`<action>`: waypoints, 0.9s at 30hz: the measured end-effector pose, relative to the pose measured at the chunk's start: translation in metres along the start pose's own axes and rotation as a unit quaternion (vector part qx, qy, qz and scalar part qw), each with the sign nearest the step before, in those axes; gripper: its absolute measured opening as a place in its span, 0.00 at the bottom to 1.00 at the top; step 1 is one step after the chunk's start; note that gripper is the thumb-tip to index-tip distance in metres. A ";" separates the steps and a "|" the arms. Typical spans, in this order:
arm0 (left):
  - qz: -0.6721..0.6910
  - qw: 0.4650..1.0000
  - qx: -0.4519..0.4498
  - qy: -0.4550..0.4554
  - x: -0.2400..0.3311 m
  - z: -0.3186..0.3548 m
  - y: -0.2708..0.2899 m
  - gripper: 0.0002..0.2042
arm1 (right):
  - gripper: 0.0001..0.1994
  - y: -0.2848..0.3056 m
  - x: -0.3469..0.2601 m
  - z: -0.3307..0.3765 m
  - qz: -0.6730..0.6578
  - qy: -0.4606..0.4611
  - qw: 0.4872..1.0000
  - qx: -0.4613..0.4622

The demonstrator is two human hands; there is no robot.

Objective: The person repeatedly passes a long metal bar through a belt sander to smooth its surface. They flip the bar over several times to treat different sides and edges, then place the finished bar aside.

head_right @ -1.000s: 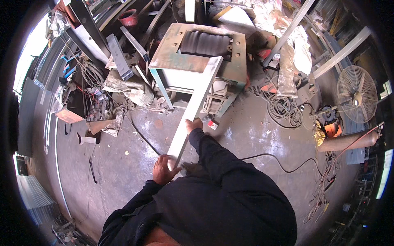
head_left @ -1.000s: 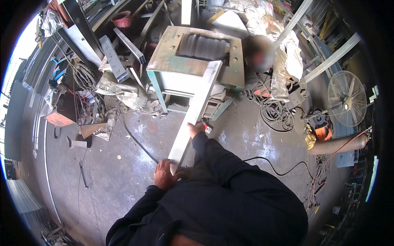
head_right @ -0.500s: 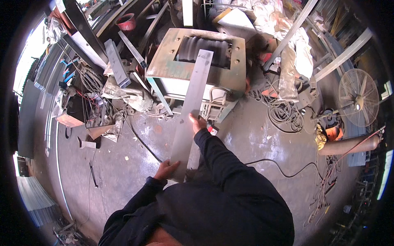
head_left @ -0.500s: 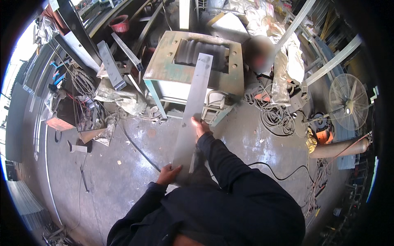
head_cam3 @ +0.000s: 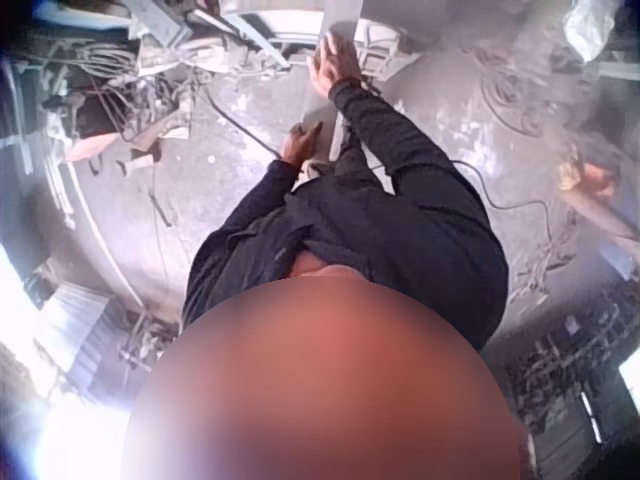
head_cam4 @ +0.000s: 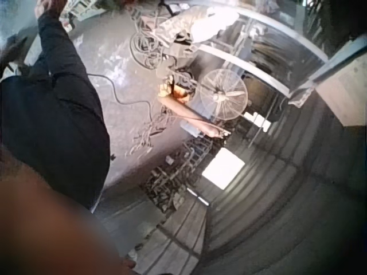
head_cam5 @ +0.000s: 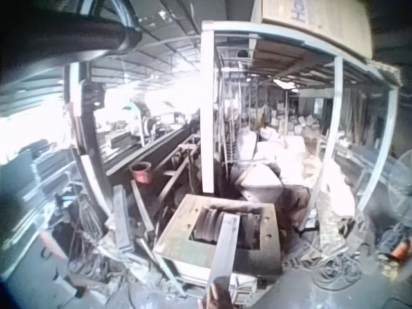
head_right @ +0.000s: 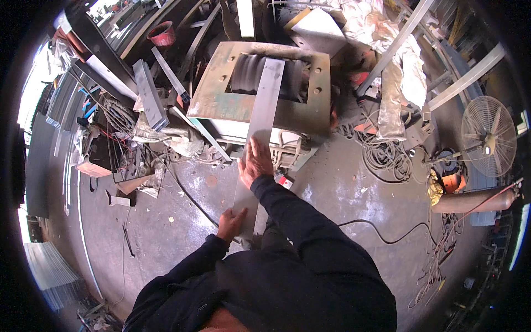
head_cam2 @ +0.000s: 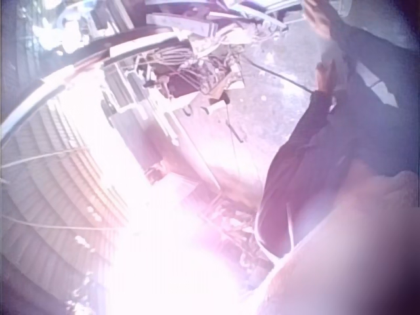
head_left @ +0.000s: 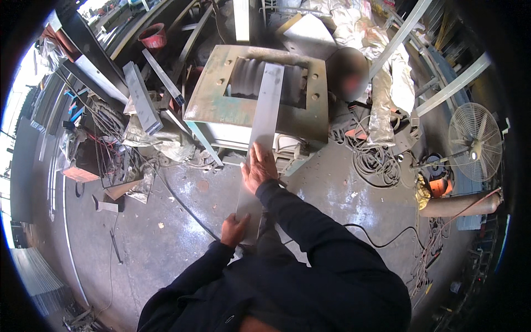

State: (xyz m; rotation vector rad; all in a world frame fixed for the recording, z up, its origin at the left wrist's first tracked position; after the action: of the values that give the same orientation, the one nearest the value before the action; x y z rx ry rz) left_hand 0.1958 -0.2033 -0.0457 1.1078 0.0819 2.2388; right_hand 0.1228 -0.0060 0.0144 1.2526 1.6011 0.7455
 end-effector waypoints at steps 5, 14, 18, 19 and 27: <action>-0.034 0.999 -0.020 -0.014 0.056 -0.062 -0.012 0.28 | 0.28 -0.003 0.050 -0.059 0.021 0.001 0.999 0.025; 0.004 0.998 -0.020 -0.067 0.176 -0.156 -0.040 0.20 | 0.26 -0.014 0.157 -0.169 0.043 -0.003 0.999 0.032; 0.005 0.998 -0.025 -0.056 0.210 -0.178 -0.048 0.28 | 0.26 -0.013 0.181 -0.198 0.058 -0.011 0.998 0.026; 0.015 0.998 -0.020 -0.057 0.213 -0.180 -0.050 0.28 | 0.26 -0.013 0.184 -0.202 0.067 -0.010 0.997 0.028; 0.009 0.999 -0.023 -0.048 0.173 -0.160 -0.051 0.30 | 0.27 -0.018 0.165 -0.165 0.074 0.004 0.997 0.017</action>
State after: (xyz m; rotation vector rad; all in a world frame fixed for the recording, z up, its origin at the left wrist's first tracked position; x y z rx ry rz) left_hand 0.0274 -0.0306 -0.0442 1.1945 -0.0190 2.1872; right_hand -0.0432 0.1592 0.0106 1.4064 1.5458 0.8189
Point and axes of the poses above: each hand's wrist, its own z-axis away from the middle knuckle, its own y-axis out of the back of the hand, x = y × z, the point moved 2 cm from there along -z, towards the middle knuckle, and after that the axes turned 14 degrees about y, right-handed, at the moved point
